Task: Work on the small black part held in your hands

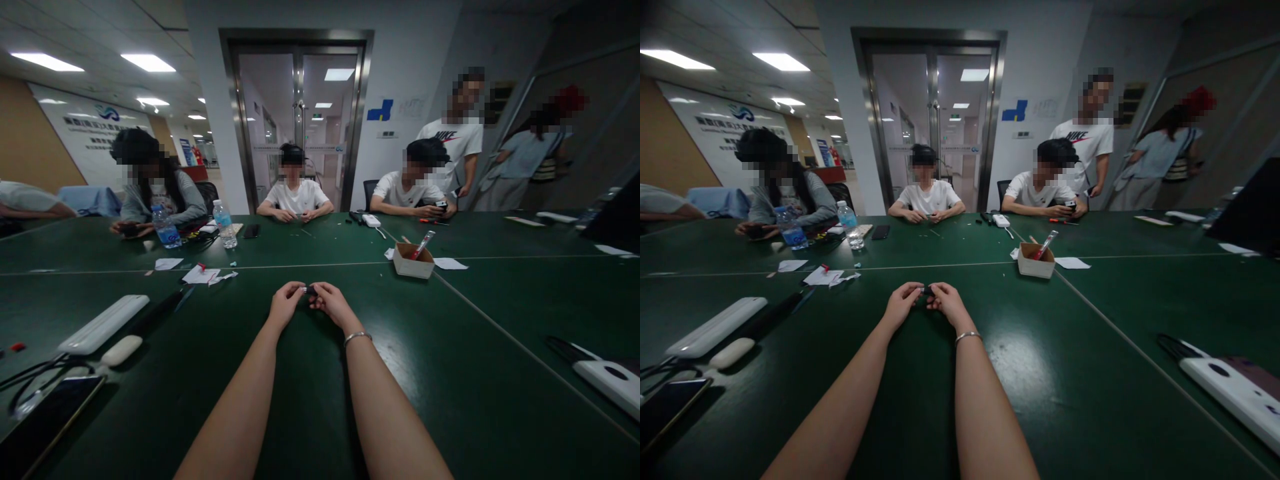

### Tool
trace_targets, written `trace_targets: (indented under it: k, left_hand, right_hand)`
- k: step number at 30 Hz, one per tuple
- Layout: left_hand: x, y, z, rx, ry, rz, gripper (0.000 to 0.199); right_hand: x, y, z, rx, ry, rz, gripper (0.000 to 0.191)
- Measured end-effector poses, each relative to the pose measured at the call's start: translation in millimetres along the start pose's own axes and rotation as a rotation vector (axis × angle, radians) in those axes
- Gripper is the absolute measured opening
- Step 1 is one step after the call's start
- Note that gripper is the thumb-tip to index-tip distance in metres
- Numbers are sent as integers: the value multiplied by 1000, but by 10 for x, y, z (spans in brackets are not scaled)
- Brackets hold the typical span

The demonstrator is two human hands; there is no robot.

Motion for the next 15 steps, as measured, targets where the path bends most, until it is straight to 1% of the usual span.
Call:
trace_targets:
  k: [3, 6, 9, 14, 15]
  left_hand:
    - [33, 17, 7, 0, 16, 17, 29]
    - [83, 36, 1, -10, 49, 13, 31]
    - [91, 40, -18, -28, 79, 9, 33]
    - [80, 17, -171, -169, 62, -40, 37]
    - [85, 15, -187, -182, 56, -47, 37]
  right_hand:
    - [3, -3, 6, 1, 7, -3, 25]
    - [0, -3, 12, 9, 12, -3, 26]
    - [1, -1, 11, 10, 8, -1, 25]
    - [-1, 3, -31, -33, 29, 8, 20]
    - [-1, 3, -34, -35, 30, 7, 19]
Point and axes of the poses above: each hand's wrist, its own y-axis towards the middle knuckle, its own z-axis out of the palm, x = y × z, the point moved 9 cm from there along y, towards the middle knuckle
